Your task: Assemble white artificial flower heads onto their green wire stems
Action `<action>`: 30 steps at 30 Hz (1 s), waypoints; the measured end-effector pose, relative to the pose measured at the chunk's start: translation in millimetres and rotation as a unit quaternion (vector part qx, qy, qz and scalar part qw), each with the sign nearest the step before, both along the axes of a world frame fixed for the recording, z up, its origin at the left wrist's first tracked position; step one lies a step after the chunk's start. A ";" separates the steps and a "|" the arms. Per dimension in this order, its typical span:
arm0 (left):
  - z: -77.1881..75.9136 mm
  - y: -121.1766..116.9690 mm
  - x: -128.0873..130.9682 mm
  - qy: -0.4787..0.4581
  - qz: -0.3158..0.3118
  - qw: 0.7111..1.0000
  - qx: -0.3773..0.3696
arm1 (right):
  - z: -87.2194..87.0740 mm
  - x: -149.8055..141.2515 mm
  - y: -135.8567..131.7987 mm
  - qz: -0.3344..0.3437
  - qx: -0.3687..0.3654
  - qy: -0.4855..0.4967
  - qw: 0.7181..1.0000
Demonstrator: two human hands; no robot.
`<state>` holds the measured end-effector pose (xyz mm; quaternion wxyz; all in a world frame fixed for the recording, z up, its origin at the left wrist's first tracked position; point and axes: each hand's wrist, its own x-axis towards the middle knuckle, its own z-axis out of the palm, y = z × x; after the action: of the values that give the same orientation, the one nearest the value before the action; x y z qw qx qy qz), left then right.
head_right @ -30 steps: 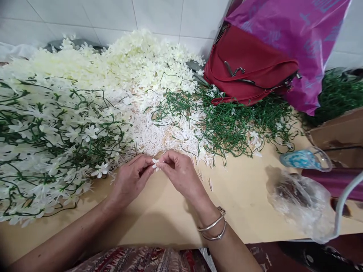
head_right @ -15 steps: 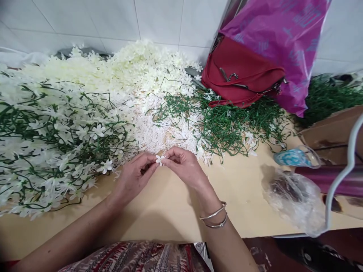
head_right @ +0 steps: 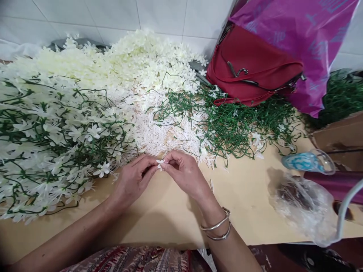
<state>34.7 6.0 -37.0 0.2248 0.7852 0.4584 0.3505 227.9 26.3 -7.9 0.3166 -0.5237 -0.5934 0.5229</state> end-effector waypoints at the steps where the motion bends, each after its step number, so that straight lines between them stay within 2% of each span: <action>1: 0.1 -0.1 0.0 0.001 0.001 1.000 0.008 | -0.7 -0.9 -0.7 -0.001 0.003 -0.002 1.000; 7: 1.3 0.6 -0.1 0.020 0.009 0.999 0.030 | -4.8 -6.4 -3.6 -0.012 0.002 0.020 1.000; 11: 6.0 -1.4 2.9 0.012 0.013 0.997 0.073 | -0.2 0.8 -2.3 -0.023 0.002 0.076 0.997; 15: 18.5 -11.4 6.5 0.102 -0.013 0.983 0.152 | 11.2 24.2 -1.8 -0.138 0.078 0.075 0.985; 18: 26.5 -20.9 9.4 0.148 -0.095 0.969 0.174 | 17.6 43.0 -5.8 -0.180 0.121 -0.012 0.976; 21: 27.8 -27.0 13.2 0.161 -0.195 0.955 0.155 | 18.4 51.0 -15.4 -0.147 0.106 -0.139 0.974; 23: 25.7 -28.6 14.8 0.156 -0.232 0.951 0.134 | 17.0 49.3 -22.7 -0.116 0.093 -0.240 0.959; 26: 22.1 -27.8 13.9 0.126 -0.239 0.954 0.132 | 16.5 41.5 -29.7 -0.073 0.102 -0.347 0.929; 30: 20.0 -22.8 9.2 0.036 -0.175 0.971 0.156 | 21.8 33.7 -28.3 -0.033 0.115 -0.412 0.903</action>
<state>43.8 -16.9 -17.0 0.1405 0.8905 0.2613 0.3449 261.6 -2.0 13.9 0.1188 -0.6718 -0.7092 0.1778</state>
